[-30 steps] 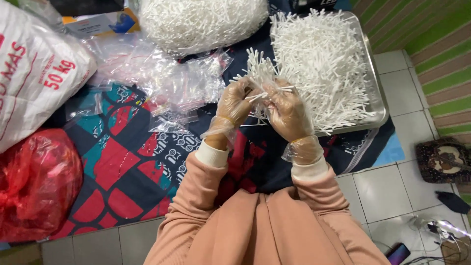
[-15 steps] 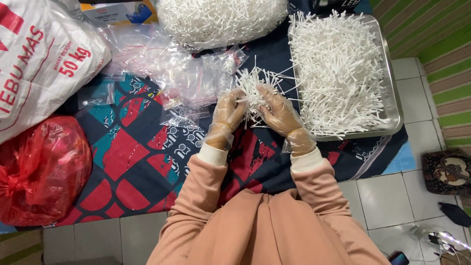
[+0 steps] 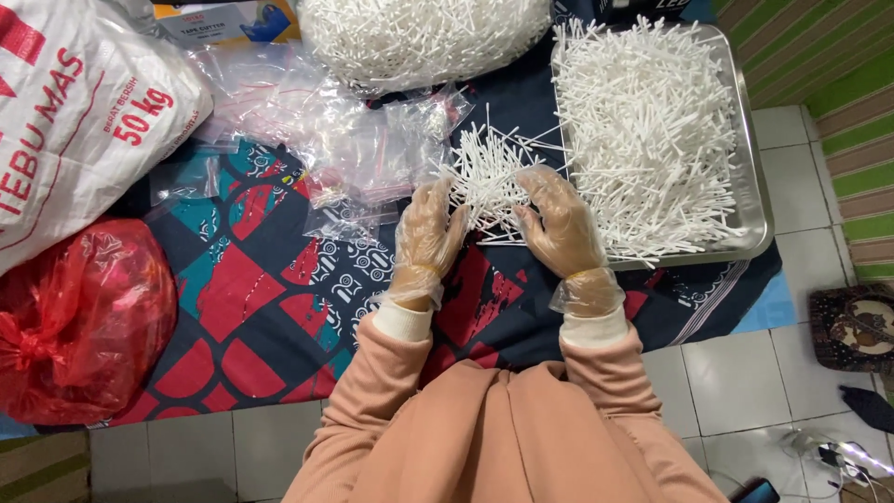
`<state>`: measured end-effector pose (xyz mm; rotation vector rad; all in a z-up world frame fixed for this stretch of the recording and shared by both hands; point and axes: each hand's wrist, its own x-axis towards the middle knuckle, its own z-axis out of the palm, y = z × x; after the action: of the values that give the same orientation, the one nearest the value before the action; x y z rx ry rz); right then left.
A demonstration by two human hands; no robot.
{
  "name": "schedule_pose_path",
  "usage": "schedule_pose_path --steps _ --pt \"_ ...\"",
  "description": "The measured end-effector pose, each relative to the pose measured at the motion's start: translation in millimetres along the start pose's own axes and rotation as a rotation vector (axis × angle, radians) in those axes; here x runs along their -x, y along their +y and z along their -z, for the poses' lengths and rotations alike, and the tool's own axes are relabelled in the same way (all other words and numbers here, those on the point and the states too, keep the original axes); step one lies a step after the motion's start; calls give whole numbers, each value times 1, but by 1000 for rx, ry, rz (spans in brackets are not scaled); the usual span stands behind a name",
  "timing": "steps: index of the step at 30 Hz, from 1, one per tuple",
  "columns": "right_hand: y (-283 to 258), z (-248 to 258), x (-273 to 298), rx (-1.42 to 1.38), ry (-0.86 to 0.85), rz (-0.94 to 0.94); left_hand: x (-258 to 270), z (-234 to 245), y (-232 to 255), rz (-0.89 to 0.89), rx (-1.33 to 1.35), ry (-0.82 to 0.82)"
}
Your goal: Manually counting and packaging cotton swabs into small resealable plastic bags.
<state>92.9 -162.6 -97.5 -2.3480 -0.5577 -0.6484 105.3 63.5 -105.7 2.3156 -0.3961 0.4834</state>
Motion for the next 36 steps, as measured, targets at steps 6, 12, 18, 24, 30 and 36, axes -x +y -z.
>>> schedule_pose_path --steps 6,12,18,24,30,36 --pt "-4 -14 14 -15 94 35 5 -4 6 -84 -16 68" --pt "-25 -3 15 -29 181 65 14 -1 9 -72 -39 106" --pt "-24 -4 34 12 204 25 28 -9 9 -117 -10 42" --pt "-16 -15 60 113 72 -64 43 -14 12 -136 -122 -117" --pt "-15 -23 76 101 29 -151 56 -30 -3 -157 -267 -72" --pt "-11 -23 76 91 -43 -167 46 -29 8 -236 -335 90"
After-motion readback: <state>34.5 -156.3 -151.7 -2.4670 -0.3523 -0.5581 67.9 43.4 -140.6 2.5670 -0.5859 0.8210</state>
